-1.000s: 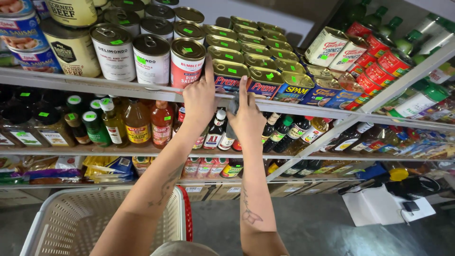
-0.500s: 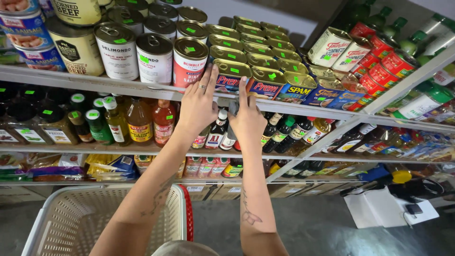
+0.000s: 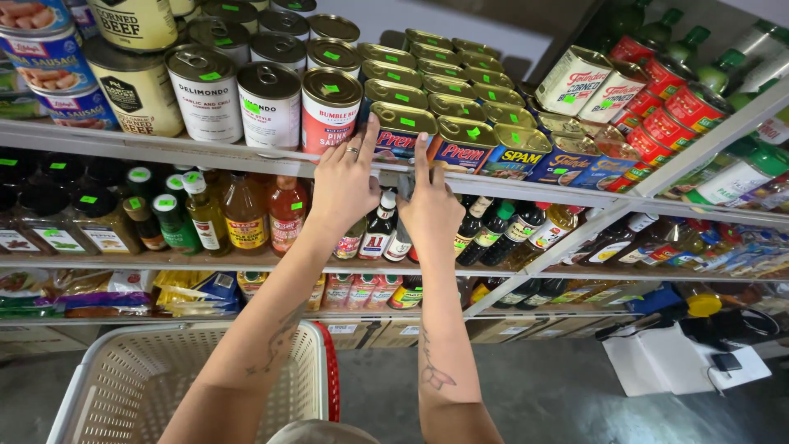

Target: The recorder is wiping down various canned food items from a grocery shelf with a cloth and placing them into a shopping basket.

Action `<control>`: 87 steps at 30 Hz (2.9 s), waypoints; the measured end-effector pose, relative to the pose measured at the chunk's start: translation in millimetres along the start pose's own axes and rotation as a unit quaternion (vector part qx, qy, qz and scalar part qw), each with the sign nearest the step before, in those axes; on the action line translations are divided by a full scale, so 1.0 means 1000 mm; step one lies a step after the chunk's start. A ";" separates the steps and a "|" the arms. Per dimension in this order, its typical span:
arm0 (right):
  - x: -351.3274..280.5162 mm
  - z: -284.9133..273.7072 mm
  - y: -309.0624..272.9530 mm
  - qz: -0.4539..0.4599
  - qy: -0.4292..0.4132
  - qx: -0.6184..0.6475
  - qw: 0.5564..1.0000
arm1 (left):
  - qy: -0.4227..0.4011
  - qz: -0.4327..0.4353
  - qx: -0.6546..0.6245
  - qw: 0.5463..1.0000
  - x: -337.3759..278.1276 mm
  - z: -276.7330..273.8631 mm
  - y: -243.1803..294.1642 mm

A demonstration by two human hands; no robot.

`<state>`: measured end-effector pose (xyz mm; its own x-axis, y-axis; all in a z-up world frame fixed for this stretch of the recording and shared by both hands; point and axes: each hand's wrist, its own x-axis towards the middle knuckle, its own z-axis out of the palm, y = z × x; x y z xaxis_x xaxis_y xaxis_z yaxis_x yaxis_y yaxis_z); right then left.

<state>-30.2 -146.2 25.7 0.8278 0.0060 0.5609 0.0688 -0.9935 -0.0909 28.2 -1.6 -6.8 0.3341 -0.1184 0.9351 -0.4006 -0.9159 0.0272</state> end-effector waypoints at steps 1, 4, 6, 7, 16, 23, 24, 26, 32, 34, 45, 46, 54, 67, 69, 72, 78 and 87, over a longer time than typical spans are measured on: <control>0.000 -0.001 0.000 0.008 -0.015 0.001 1.000 | -0.002 -0.001 0.001 1.000 0.000 -0.001 0.000; 0.002 -0.003 -0.001 0.019 -0.031 0.002 0.999 | -0.003 0.001 0.009 1.000 0.000 -0.001 0.000; 0.002 -0.004 -0.002 0.020 -0.035 0.002 0.999 | -0.004 0.004 0.018 1.000 0.000 -0.001 0.000; 0.002 -0.004 -0.002 0.023 -0.039 0.002 0.999 | -0.010 0.004 0.014 1.000 0.000 -0.002 0.000; -0.006 0.008 0.021 0.014 -0.001 0.129 0.991 | -0.020 -0.003 -0.161 0.987 0.001 -0.039 -0.013; 0.021 -0.041 -0.043 -0.092 0.164 0.257 0.948 | 0.024 -0.126 -0.025 0.991 0.028 -0.082 -0.044; 0.030 -0.035 -0.050 -0.094 0.159 0.258 0.948 | 0.022 -0.131 -0.022 0.991 0.028 -0.079 -0.047; 0.051 -0.021 -0.065 -0.098 0.034 0.224 0.969 | -0.054 -0.104 0.033 0.993 0.031 -0.073 -0.056; 0.034 -0.004 -0.095 -0.057 0.087 0.194 0.975 | 0.009 -0.046 0.016 0.999 0.027 -0.078 -0.057; 0.025 -0.001 -0.101 -0.052 0.112 0.203 0.971 | 0.004 -0.036 -0.022 0.999 0.020 -0.084 -0.059; -0.025 -0.021 -0.123 -0.105 0.386 0.432 0.808 | -0.023 -0.008 -0.373 0.927 0.018 -0.179 -0.047; -0.039 -0.034 -0.133 -0.100 0.401 0.398 0.819 | -0.047 -0.017 -0.403 0.914 0.013 -0.193 -0.046; -0.154 0.015 -0.156 0.020 0.143 0.448 0.883 | -0.180 -0.190 -0.419 0.870 -0.105 -0.225 -0.064; -0.419 0.396 -0.135 -0.170 -0.549 -0.050 0.817 | -0.514 -0.506 -0.229 0.653 -0.613 -0.069 -0.062; -0.446 0.421 -0.137 -0.147 -0.640 -0.129 0.743 | -0.519 -0.354 -0.196 0.753 -0.690 -0.041 -0.051; -0.462 0.422 -0.145 -0.102 -0.687 -0.087 0.714 | -0.563 -0.708 -0.239 0.354 -0.739 -0.013 -0.042; -0.557 0.484 -0.106 -0.232 -0.292 -0.092 0.923 | -0.386 -0.873 -0.201 0.221 -0.807 -0.003 -0.019; -0.558 0.495 -0.102 -0.205 -0.512 -0.036 0.834 | -0.482 -0.788 -0.303 0.234 -0.880 0.013 -0.002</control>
<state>-223.7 8.5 -685.7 0.7870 0.4039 -0.4664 0.4596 -0.8881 0.0065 -254.1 99.4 -834.0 0.3952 -0.1157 -0.9113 0.9183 0.0737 0.3889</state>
